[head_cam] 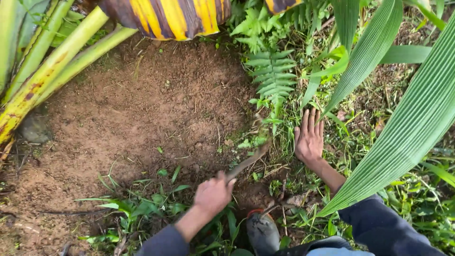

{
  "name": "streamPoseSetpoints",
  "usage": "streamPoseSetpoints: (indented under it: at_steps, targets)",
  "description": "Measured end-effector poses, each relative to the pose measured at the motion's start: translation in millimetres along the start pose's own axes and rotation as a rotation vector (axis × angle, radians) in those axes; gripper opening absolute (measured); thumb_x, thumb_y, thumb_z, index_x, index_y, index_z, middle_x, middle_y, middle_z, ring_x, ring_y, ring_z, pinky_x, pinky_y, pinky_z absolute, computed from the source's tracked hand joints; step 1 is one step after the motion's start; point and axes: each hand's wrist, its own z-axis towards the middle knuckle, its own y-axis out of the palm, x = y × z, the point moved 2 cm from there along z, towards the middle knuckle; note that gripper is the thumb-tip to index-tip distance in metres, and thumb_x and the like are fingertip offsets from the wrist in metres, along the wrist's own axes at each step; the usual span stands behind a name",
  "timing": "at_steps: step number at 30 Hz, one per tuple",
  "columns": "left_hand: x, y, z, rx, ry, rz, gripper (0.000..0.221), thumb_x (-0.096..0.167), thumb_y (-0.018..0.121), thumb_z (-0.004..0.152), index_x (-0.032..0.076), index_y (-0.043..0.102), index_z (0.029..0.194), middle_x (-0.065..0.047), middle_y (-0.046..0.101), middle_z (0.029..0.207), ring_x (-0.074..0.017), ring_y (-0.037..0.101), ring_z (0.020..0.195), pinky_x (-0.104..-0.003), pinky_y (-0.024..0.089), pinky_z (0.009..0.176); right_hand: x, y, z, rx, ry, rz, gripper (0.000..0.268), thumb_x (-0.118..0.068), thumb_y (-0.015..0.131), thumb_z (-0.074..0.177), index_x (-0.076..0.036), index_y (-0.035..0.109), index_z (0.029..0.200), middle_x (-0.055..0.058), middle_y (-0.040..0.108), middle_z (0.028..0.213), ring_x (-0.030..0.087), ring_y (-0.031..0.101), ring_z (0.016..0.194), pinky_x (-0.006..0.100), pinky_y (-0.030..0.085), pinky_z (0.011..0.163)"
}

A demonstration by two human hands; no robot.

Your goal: Clearing weeds and small plants from the ground using a hand sickle.

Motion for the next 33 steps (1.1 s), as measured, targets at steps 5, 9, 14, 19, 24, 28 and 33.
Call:
streamPoseSetpoints:
  at_steps: [5,9,14,19,24,28,33]
  targets:
    - [-1.3,-14.9,8.0,-0.014,-0.019,-0.08,0.053,0.046,0.02,0.109,0.005,0.052,0.117,-0.006,0.065,0.078,-0.0222,0.065,0.058,-0.036,0.054,0.05,3.0,-0.5,1.5,0.02,-0.025,0.019,0.068,-0.046,0.006,0.104,-0.007,-0.003,0.159,0.015,-0.005,0.167,0.029,-0.005,0.156,0.043,-0.002,0.127]
    - [-51.6,-1.1,-44.0,-0.012,-0.023,0.072,0.055,0.049,0.022,0.107,0.006,0.053,0.122,0.0,0.066,0.065,-0.0168,0.066,0.042,-0.031,0.055,0.032,2.5,4.0,-3.1,0.012,0.003,-0.023,0.067,-0.046,0.005,0.105,-0.007,-0.002,0.159,0.016,-0.005,0.167,0.03,-0.005,0.156,0.044,-0.002,0.127]
    - [-17.0,-16.8,13.8,-0.019,-0.032,0.027,0.055,0.051,0.028,0.105,0.006,0.054,0.123,-0.012,0.067,0.08,-0.0293,0.067,0.067,-0.04,0.053,0.056,3.6,8.8,1.8,0.002,0.025,-0.037,0.069,-0.049,0.003,0.104,-0.009,0.001,0.161,0.015,-0.003,0.168,0.03,-0.003,0.156,0.046,-0.001,0.127]
    - [-56.7,-43.9,-24.0,-0.062,-0.127,0.14,0.065,0.057,0.036,0.102,0.003,0.056,0.134,-0.029,0.074,0.096,-0.0472,0.074,0.095,-0.056,0.057,0.085,8.2,14.7,2.1,0.0,0.033,-0.032,0.069,-0.047,0.006,0.106,-0.008,0.007,0.163,0.019,0.004,0.169,0.036,0.003,0.155,0.052,0.003,0.125]
    - [-64.2,-25.9,4.0,-0.122,-0.103,0.193,0.068,0.062,0.029,0.101,0.008,0.052,0.135,-0.023,0.074,0.101,-0.0445,0.073,0.1,-0.054,0.056,0.09,6.0,13.1,1.9,0.003,0.047,-0.059,0.068,-0.046,0.007,0.106,-0.009,0.006,0.163,0.018,0.002,0.169,0.034,0.003,0.155,0.051,0.002,0.126]
    - [-57.2,-67.8,-1.2,-0.115,-0.083,0.182,0.063,0.059,0.03,0.102,0.01,0.051,0.137,-0.023,0.074,0.102,-0.0432,0.073,0.102,-0.054,0.056,0.092,7.5,10.7,5.2,-0.005,0.03,-0.031,0.069,-0.047,0.005,0.105,-0.009,0.006,0.163,0.018,0.001,0.169,0.035,0.002,0.155,0.051,0.002,0.125]
    - [-130.0,-64.0,-38.9,-0.183,-0.209,0.344,0.063,0.059,0.026,0.1,0.016,0.05,0.14,-0.019,0.076,0.104,-0.0362,0.075,0.104,-0.05,0.056,0.097,6.3,11.3,2.6,-0.006,0.033,-0.075,0.071,-0.049,0.003,0.105,-0.007,0.007,0.163,0.019,0.003,0.169,0.035,0.003,0.155,0.05,0.002,0.126]
